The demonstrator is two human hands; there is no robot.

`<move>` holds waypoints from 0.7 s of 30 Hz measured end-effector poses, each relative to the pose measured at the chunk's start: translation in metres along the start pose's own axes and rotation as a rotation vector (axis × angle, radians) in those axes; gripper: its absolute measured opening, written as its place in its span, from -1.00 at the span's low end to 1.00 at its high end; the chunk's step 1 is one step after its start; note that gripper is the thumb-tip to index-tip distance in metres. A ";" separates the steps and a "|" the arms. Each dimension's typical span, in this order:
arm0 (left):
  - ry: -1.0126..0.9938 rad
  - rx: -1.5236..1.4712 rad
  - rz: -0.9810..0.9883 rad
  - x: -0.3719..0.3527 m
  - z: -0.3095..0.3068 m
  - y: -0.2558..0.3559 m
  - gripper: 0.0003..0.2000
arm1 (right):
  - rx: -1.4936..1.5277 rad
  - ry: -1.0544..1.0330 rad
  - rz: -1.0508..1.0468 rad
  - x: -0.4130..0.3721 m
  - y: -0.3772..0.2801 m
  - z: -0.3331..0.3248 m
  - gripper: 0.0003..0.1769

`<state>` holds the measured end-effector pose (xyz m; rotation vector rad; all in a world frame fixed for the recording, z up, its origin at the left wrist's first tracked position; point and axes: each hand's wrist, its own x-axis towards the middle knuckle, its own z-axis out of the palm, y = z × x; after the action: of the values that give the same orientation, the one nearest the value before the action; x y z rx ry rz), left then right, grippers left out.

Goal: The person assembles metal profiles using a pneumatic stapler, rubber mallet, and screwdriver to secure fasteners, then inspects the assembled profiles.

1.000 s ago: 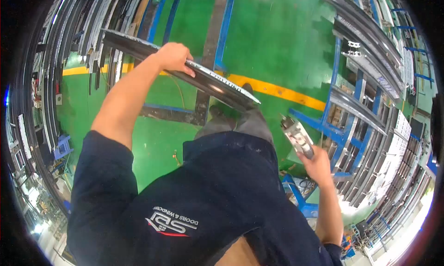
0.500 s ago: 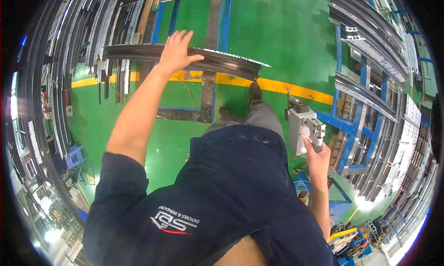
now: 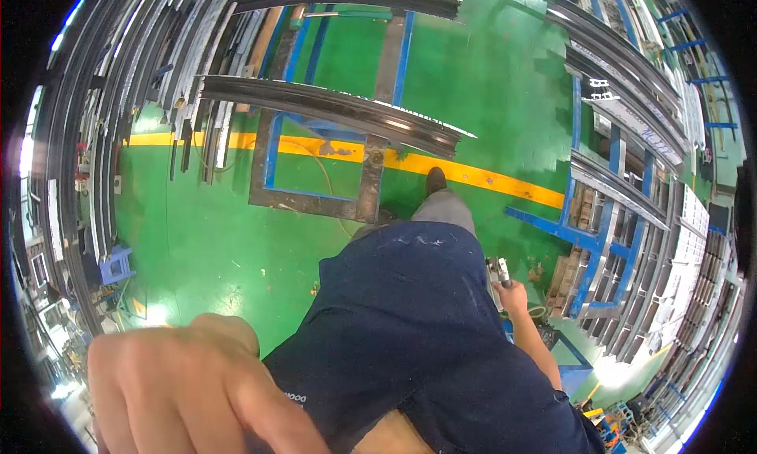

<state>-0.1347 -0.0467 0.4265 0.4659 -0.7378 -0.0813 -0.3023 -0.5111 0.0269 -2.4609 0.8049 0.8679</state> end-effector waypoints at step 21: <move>0.225 -0.089 -0.209 -0.026 0.088 0.022 -0.51 | 0.250 -0.040 0.082 -0.041 0.065 0.042 -0.69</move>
<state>-0.2148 -0.0540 0.4764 0.4573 -0.4617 -0.2521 -0.3875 -0.5216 0.0121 -2.2000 0.9443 0.7897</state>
